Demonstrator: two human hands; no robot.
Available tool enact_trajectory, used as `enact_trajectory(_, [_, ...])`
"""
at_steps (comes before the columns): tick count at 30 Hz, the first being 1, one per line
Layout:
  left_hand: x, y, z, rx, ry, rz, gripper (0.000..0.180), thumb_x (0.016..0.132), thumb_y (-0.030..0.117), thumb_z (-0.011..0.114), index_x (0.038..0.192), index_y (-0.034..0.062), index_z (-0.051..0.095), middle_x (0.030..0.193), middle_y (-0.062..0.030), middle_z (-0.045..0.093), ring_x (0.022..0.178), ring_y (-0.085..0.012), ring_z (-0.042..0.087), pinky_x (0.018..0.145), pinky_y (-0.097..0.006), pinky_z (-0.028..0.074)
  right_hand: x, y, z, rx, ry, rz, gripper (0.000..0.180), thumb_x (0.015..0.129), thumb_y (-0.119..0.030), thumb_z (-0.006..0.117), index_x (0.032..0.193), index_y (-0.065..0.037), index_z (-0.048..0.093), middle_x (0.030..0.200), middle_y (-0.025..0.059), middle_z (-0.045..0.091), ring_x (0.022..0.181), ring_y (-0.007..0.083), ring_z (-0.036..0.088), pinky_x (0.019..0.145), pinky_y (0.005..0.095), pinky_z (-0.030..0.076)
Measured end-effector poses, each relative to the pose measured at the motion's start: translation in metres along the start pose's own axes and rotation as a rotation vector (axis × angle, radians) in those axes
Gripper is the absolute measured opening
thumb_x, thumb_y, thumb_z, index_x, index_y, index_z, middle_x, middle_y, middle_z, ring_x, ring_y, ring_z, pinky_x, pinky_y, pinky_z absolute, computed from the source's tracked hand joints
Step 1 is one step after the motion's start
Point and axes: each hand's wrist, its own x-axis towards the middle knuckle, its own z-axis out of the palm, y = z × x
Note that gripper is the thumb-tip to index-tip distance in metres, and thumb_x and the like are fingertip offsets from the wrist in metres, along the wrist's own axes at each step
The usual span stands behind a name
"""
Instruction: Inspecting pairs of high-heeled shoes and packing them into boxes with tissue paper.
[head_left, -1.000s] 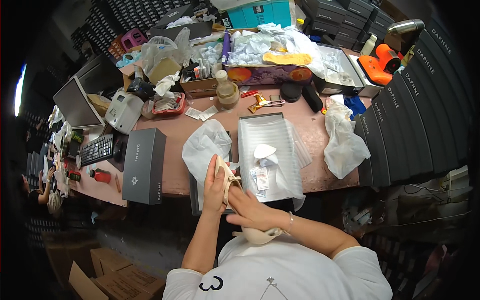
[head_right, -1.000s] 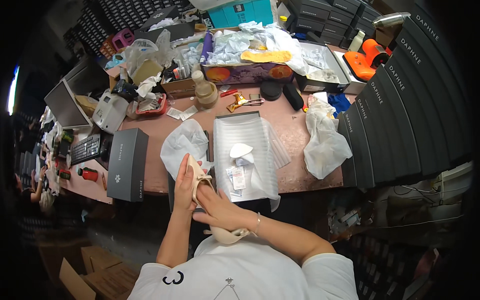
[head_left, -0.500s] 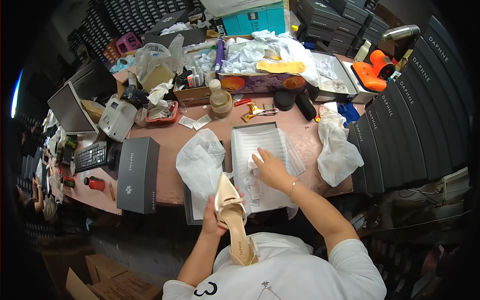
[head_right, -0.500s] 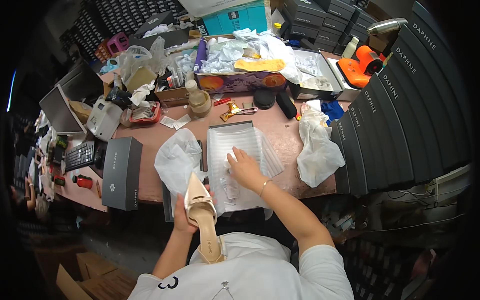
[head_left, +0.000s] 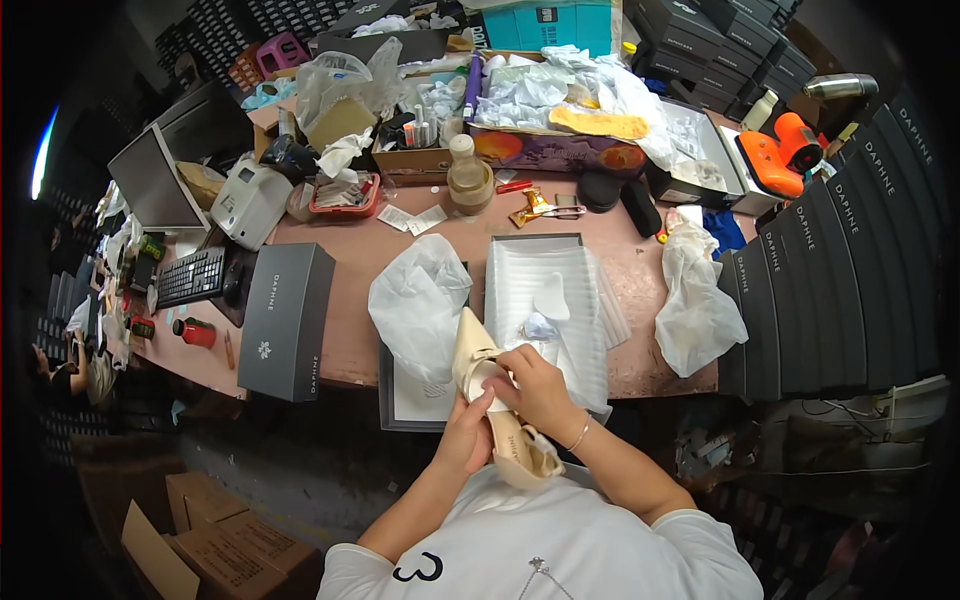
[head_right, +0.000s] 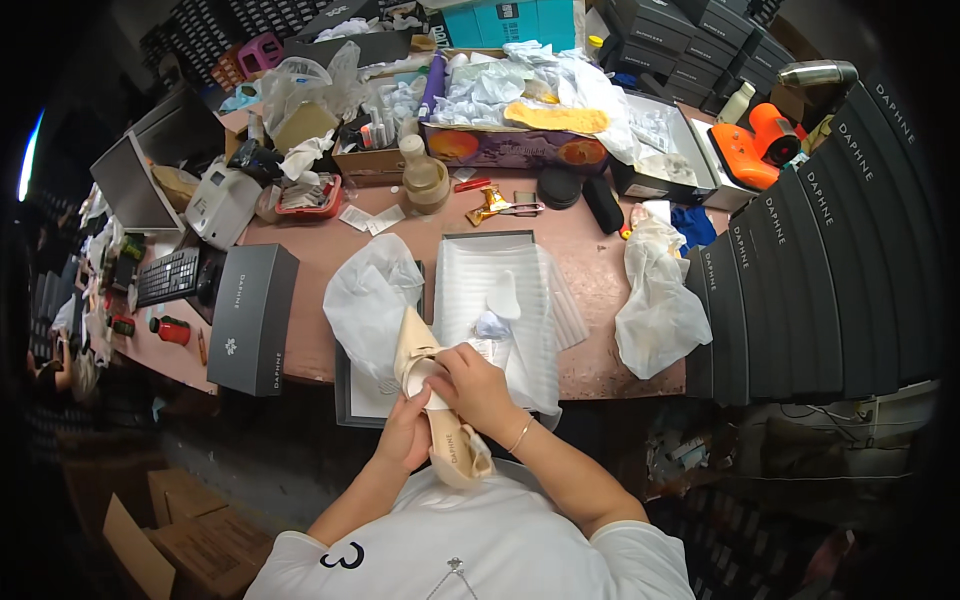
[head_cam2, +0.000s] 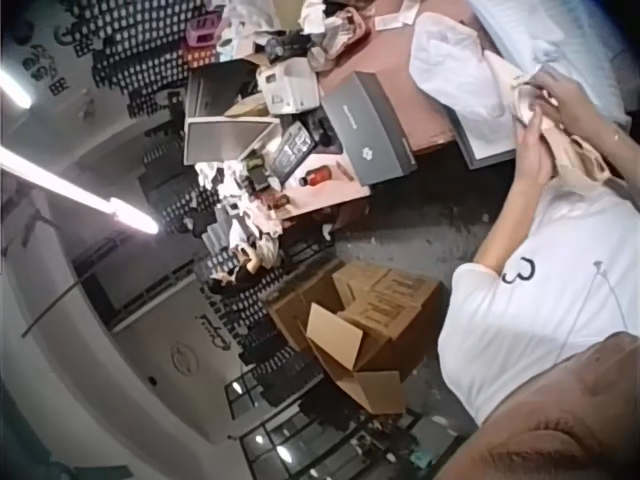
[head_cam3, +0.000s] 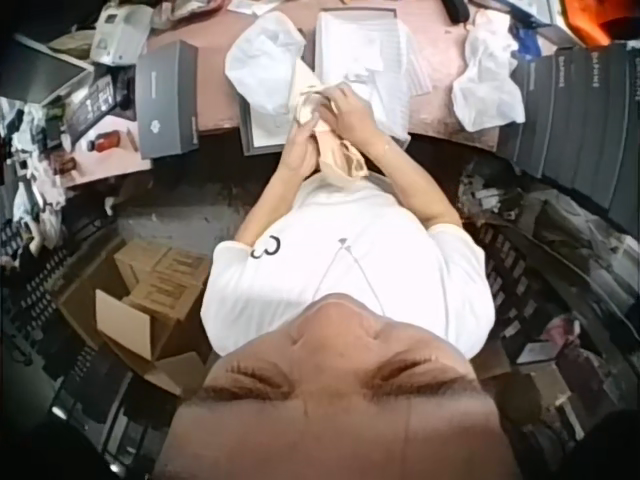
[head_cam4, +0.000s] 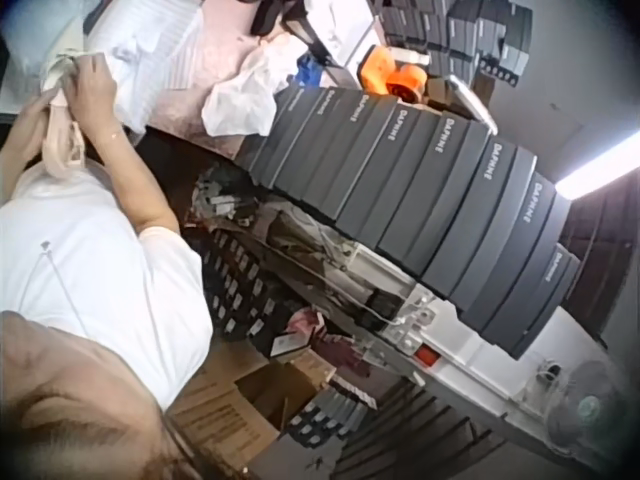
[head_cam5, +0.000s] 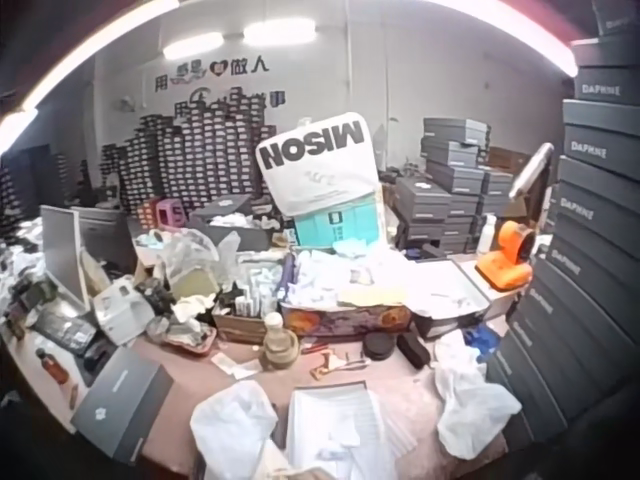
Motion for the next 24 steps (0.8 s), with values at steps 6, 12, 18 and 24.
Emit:
enact_trajectory(6, [0.001,0.018,-0.014,-0.179,0.028,-0.107,0.045,0.098,0.030,0.046,0.134,0.0048,0.036,0.126,-0.0148,0.049,0.117,-0.0266,0.052,0.097,-0.043,0.046,-0.007,-0.010,-0.019,0.134,-0.218,-0.106,0.034,0.078,-0.017,0.072,0.109,-0.009,0.061,0.105,0.0085,0.055,0.077,0.0259,0.061,0.066,0.0341,0.052])
enact_trajectory(12, [-0.010,-0.001,0.002,0.132,0.001,-0.041,0.054,0.099,0.046,0.034,0.138,0.0093,0.030,0.129,-0.0141,0.047,0.118,-0.0266,0.051,0.097,-0.042,0.046,-0.006,-0.012,-0.009,-0.070,-0.331,-0.096,0.040,0.079,-0.019,0.070,0.117,-0.010,0.059,0.104,0.0098,0.055,0.093,0.0269,0.057,0.075,0.0357,0.051])
enact_trajectory(18, [-0.014,0.004,-0.007,0.027,-0.006,-0.067,0.059,0.097,0.057,0.033,0.133,0.0106,0.037,0.121,-0.0109,0.052,0.115,-0.0211,0.053,0.089,-0.038,0.049,-0.007,-0.027,-0.008,-0.024,-0.253,-0.118,0.041,0.077,-0.027,0.070,0.111,-0.006,0.056,0.095,0.0092,0.055,0.088,0.0287,0.057,0.072,0.0389,0.050])
enact_trajectory(24, [-0.014,0.012,0.003,0.099,-0.026,0.053,0.073,0.095,0.062,0.022,0.142,0.0072,0.029,0.137,-0.0093,0.043,0.127,-0.0210,0.042,0.106,-0.037,0.035,-0.006,-0.032,0.000,-0.170,-0.208,-0.194,0.028,0.077,-0.022,0.069,0.097,-0.006,0.059,0.086,0.0068,0.056,0.076,0.0252,0.058,0.064,0.0355,0.050])
